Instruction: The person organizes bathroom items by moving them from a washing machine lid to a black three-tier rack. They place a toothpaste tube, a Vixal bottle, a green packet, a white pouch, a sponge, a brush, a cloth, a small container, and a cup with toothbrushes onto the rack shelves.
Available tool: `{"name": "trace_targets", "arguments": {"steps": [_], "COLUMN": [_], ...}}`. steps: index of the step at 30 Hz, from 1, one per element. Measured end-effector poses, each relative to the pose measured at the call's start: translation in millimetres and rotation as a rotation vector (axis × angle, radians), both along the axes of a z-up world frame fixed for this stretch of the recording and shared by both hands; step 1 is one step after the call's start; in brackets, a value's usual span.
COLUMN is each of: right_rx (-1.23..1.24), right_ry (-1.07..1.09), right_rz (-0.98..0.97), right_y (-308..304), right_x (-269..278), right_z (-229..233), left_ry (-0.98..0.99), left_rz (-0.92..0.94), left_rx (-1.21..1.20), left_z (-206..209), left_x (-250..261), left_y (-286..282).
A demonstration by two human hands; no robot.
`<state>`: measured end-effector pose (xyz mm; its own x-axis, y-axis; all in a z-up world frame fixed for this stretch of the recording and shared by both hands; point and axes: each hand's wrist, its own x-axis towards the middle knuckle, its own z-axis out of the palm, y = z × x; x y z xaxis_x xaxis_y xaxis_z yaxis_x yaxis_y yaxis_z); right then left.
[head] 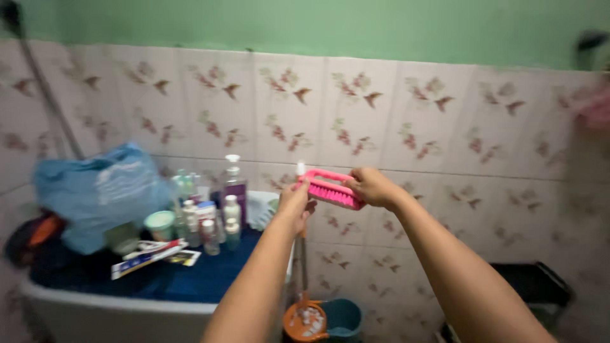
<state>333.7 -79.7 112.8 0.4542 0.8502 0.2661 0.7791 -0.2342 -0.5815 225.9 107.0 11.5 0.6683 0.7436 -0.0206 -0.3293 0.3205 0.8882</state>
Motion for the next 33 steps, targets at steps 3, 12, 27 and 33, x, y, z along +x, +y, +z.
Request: {"name": "trace_targets", "arguments": {"steps": [3, 12, 27, 33], "right_rx": [0.036, 0.180, 0.221, 0.309], "right_ry": [0.025, 0.398, 0.527, 0.789], "right_rz": [-0.076, -0.277, -0.600, -0.723], "right_y": [-45, -206, -446, -472], "right_x": [23, 125, 283, 356], "right_z": [9, 6, -93, -176], "left_ry": [-0.038, -0.199, -0.005, 0.132], "left_rz": [-0.070, -0.292, -0.491, -0.607], "left_rx": [-0.030, -0.155, -0.310, -0.235], "left_z": [13, 21, -96, -176], "left_x": [42, 186, 406, 462], "left_y": [-39, -203, -442, -456]}}
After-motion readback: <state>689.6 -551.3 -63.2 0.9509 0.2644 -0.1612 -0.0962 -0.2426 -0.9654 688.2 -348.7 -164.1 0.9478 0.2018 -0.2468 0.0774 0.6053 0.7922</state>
